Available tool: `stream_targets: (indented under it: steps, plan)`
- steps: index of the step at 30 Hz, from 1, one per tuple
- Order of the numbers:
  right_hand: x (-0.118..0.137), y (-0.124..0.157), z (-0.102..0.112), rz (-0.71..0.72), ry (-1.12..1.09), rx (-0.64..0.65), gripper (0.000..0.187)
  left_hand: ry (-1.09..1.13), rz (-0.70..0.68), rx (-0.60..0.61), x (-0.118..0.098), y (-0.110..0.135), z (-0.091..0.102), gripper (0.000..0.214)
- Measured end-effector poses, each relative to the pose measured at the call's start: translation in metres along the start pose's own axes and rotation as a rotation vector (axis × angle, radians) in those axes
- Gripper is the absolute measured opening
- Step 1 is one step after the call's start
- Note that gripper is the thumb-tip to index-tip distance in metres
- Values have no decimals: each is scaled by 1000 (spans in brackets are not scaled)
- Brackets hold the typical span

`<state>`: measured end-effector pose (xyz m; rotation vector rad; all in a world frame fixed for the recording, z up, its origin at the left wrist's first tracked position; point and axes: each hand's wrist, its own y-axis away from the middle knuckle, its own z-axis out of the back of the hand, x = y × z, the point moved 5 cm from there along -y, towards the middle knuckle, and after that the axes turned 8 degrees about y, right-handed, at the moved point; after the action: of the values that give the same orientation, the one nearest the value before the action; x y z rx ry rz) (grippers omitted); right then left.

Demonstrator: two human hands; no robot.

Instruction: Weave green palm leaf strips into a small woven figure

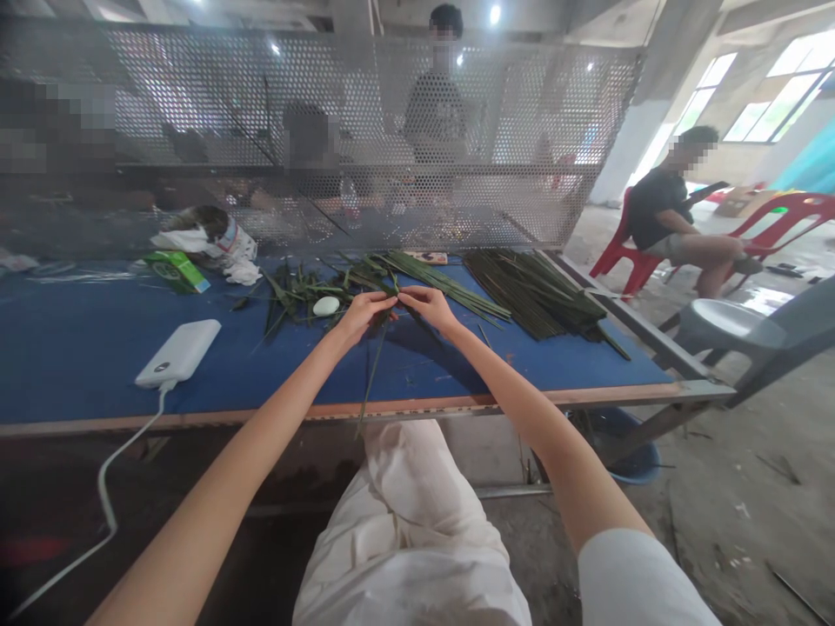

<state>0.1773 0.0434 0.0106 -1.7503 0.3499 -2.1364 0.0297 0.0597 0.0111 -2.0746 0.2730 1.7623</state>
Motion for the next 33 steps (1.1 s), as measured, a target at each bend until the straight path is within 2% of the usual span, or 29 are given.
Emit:
stream_targets:
  steps: [9,15,18,22,24,29,33]
  plan:
    - [-5,2,5,-69,85,-37,37,-222,-111,-13,-7,6,-3,31]
    - [-4,3,2,-89,49,-13,35,-275,-187,-35,-6,4,-1,37]
    - [-2,4,1,-92,42,-5,35,-265,-166,-51,-6,3,0,38]
    - [10,6,3,-14,35,-89,39,-179,-116,-81,-6,4,0,34]
    - [17,8,3,53,67,-112,41,-167,-97,-44,-4,5,-4,30]
    - [22,12,-11,94,180,48,52,-282,-71,81,5,6,-12,7]
    - [20,13,-15,85,187,91,50,-338,-83,72,7,6,-11,11]
